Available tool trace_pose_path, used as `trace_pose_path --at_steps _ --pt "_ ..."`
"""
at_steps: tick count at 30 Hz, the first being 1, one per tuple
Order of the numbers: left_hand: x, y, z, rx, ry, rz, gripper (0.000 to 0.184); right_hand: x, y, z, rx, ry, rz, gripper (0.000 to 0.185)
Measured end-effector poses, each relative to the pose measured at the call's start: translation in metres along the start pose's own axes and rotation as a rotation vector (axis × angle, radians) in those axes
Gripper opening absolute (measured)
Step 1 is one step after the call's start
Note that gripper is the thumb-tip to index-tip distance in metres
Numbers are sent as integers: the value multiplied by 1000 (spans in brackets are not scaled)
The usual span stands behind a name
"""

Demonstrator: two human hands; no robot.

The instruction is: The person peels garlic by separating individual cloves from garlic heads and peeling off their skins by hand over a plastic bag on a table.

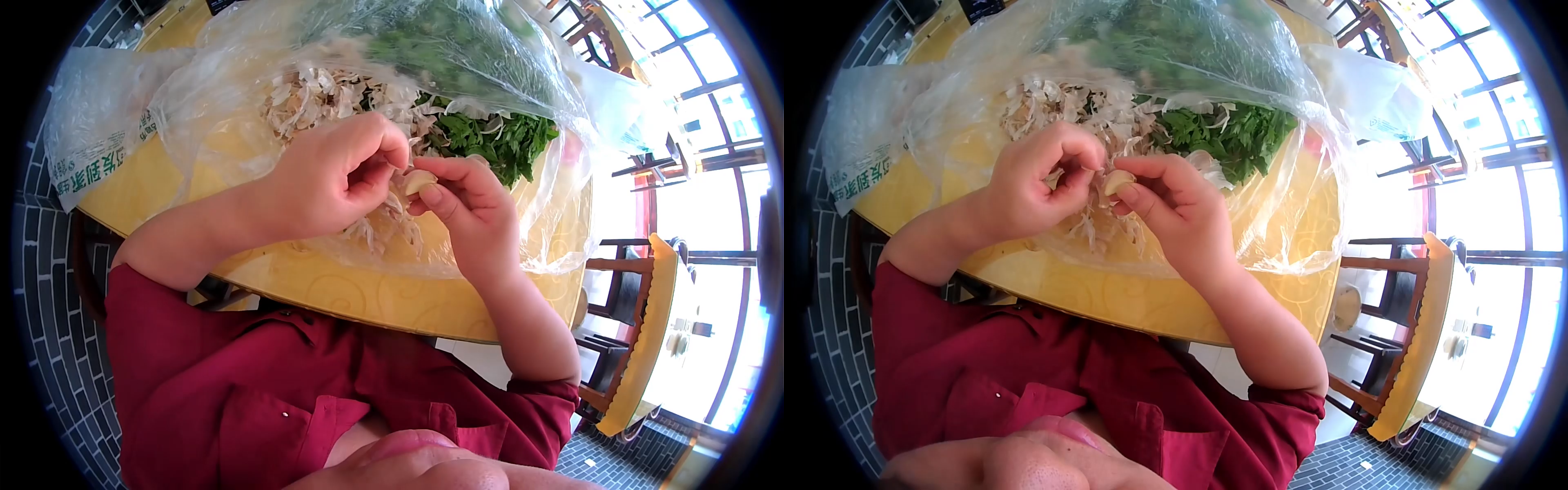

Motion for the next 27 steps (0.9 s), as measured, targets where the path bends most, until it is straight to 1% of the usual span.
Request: trace_pose_path --at_steps 3,7,9,10,13,18,22,25,27 --pt "-2 1 -3 66 -51 -30 22 0 0 -2 59 -45 -1 23" --pt "-3 0 -6 138 -98 -58 23 -1 0 -11 131 -234 -50 22" --pt "-3 1 -9 185 -71 -58 23 0 0 -13 170 -334 -71 22" --pt "-4 1 -11 209 -56 -58 23 0 0 -14 171 -345 -69 23" --pt "-2 0 -11 159 8 10 23 0 -1 -15 174 -374 -76 26" --pt "1 -1 -9 147 4 -1 25 -1 0 -14 184 -390 -115 33" --pt "4 -1 -9 162 -31 50 31 -3 1 -17 155 -355 -99 30" --pt "6 -1 -14 272 -66 26 33 -3 1 -17 174 -334 -87 27" --pt "4 -2 -15 262 -25 40 31 -2 1 -17 188 -333 -86 25"
Point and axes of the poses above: each hand's wrist, its own y-axis away from the middle knuckle, its own x-axis out of the palm, z = x × y, the point moved 7 cm from there along -y, towards the middle knuckle, and after that the axes turned 15 degrees about -x, right-handed, at the moved point
